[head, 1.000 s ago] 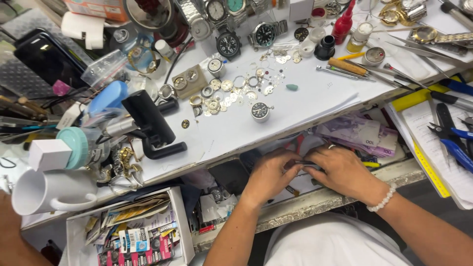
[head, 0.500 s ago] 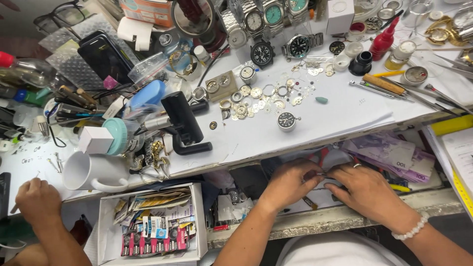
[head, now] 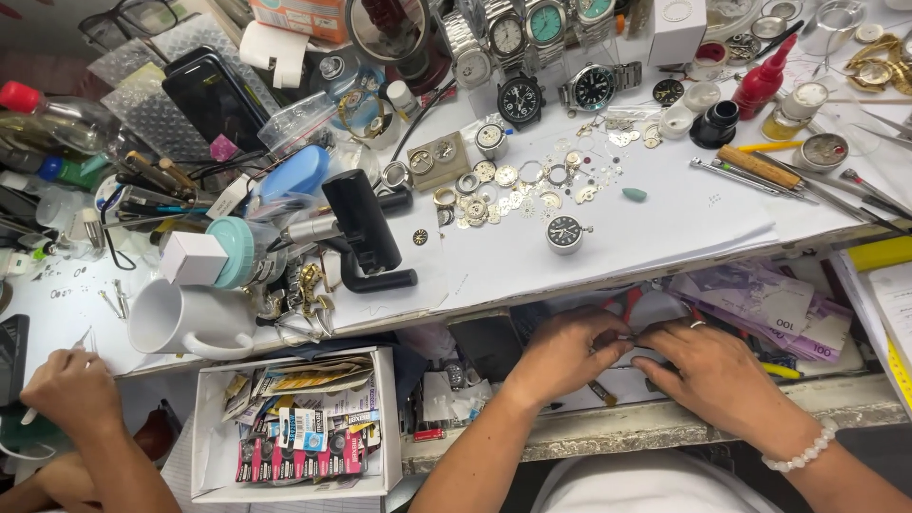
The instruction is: Assembling and repairing a watch movement by attaching the dial and hands at a repair bench.
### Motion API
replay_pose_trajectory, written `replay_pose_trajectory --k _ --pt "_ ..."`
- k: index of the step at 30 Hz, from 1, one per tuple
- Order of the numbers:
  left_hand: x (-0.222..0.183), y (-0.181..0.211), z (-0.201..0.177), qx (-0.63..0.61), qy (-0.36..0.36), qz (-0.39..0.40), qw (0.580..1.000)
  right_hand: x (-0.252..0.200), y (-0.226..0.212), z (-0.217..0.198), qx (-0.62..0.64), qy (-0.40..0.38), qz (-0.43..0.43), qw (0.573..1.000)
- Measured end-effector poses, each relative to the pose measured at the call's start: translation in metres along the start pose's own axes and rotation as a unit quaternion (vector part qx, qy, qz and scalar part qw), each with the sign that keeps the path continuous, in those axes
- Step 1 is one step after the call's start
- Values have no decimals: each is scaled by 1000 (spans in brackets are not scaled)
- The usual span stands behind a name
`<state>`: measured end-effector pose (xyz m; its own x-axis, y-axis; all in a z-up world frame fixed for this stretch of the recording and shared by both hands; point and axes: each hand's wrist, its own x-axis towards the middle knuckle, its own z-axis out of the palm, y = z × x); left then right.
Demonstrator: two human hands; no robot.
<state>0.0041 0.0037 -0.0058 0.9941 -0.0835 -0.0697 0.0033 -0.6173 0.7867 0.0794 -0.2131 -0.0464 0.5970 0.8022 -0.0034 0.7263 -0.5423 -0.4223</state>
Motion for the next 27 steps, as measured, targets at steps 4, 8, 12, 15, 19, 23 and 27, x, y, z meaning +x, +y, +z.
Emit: replay_pose_trajectory --k 4,8,12,15,19,23,27 --pt "-2 -4 3 -3 18 14 1000 -1 0 3 -25 -5 13 1000" --pt "-3 -3 2 -5 19 3 1000 -1 -1 3 -24 8 2 1000" --pt "-3 -3 2 8 6 -6 1000 -1 -4 0 -26 16 4 1000" --pt "-4 -1 0 7 7 -6 1000 -1 -4 1 -28 12 9 1000" --pt "-4 -1 0 6 8 1 1000 -1 -2 4 -30 23 -3 999" --pt "-5 -3 1 -1 9 -5 1000 -2 0 6 -37 6 16 999" --pt "-5 -4 2 -18 11 4 1000 -3 1 7 -37 15 13 999"
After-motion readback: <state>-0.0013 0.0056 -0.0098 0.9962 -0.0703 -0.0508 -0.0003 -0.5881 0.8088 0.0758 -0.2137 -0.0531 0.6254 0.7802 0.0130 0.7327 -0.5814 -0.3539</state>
